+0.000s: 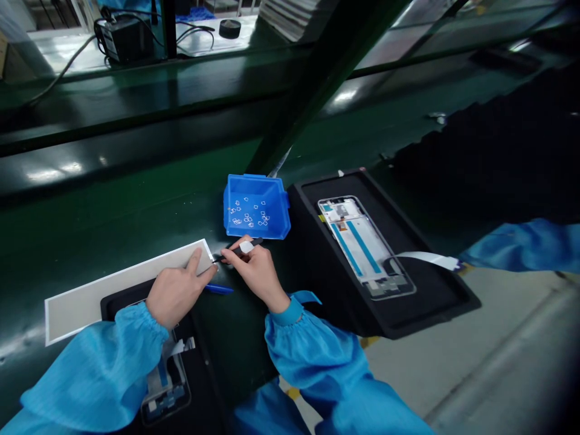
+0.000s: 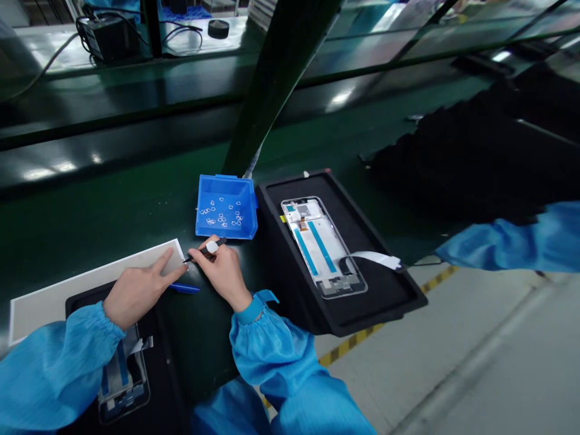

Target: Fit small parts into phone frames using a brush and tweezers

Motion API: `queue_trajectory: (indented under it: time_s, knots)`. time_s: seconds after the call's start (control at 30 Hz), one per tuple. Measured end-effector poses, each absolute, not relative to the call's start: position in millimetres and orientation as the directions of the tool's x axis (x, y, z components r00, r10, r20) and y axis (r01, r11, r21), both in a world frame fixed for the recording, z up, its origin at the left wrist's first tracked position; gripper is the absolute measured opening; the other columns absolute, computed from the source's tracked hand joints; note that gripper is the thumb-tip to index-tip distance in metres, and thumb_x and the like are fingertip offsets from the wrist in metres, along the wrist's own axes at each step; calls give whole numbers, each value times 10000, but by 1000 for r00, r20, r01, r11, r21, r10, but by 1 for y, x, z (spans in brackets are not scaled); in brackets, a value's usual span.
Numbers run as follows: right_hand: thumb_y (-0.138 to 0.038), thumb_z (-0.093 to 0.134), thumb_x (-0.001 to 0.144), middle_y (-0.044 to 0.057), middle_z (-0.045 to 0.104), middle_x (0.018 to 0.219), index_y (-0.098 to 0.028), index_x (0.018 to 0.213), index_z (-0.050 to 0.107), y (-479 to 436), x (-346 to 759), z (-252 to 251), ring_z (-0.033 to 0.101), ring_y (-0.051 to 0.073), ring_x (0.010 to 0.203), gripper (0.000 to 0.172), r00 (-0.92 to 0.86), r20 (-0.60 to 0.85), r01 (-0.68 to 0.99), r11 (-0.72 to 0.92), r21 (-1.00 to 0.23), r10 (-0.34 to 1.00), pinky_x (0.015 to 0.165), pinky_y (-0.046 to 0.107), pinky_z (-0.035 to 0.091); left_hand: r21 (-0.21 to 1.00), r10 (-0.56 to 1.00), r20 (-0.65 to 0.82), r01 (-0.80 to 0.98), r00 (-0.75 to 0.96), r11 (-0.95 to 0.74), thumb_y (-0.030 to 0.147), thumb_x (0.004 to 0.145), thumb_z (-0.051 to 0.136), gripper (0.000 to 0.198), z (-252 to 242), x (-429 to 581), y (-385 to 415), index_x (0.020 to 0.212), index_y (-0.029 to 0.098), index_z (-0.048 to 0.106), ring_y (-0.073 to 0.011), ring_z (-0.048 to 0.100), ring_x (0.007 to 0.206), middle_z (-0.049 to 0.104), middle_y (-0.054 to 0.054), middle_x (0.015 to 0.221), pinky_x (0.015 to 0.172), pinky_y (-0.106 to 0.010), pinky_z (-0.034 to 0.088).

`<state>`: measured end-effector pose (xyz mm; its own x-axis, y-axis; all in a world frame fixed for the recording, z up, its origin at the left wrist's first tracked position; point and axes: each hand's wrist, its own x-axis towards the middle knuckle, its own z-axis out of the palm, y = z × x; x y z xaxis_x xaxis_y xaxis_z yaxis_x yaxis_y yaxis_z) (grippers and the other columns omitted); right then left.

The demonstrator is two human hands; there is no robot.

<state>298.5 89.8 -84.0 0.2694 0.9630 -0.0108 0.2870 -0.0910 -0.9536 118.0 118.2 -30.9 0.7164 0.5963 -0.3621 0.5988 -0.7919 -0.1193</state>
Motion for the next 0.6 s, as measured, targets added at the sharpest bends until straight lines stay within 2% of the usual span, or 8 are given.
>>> queue_trajectory:
  time_s: [0.43,0.6]
  knots:
    - [-413,682,823,37,713,696,-221,754,620,91,300,-85,708,243,661,213,272,12,291,-71,-954,962,623,318,518,-136,584,-387,582,714,-802,83,949,389,604,-27,119,119,1480,371,393,-225,734,659,332,-193,1574,535,-374,605]
    - [-408,691,815,33,714,693,-222,753,617,91,299,-86,719,244,664,210,274,1,245,-69,-967,962,619,317,523,-133,582,-390,582,713,-802,87,952,383,599,-27,119,119,1480,372,396,-229,735,657,339,-188,1570,531,-377,604]
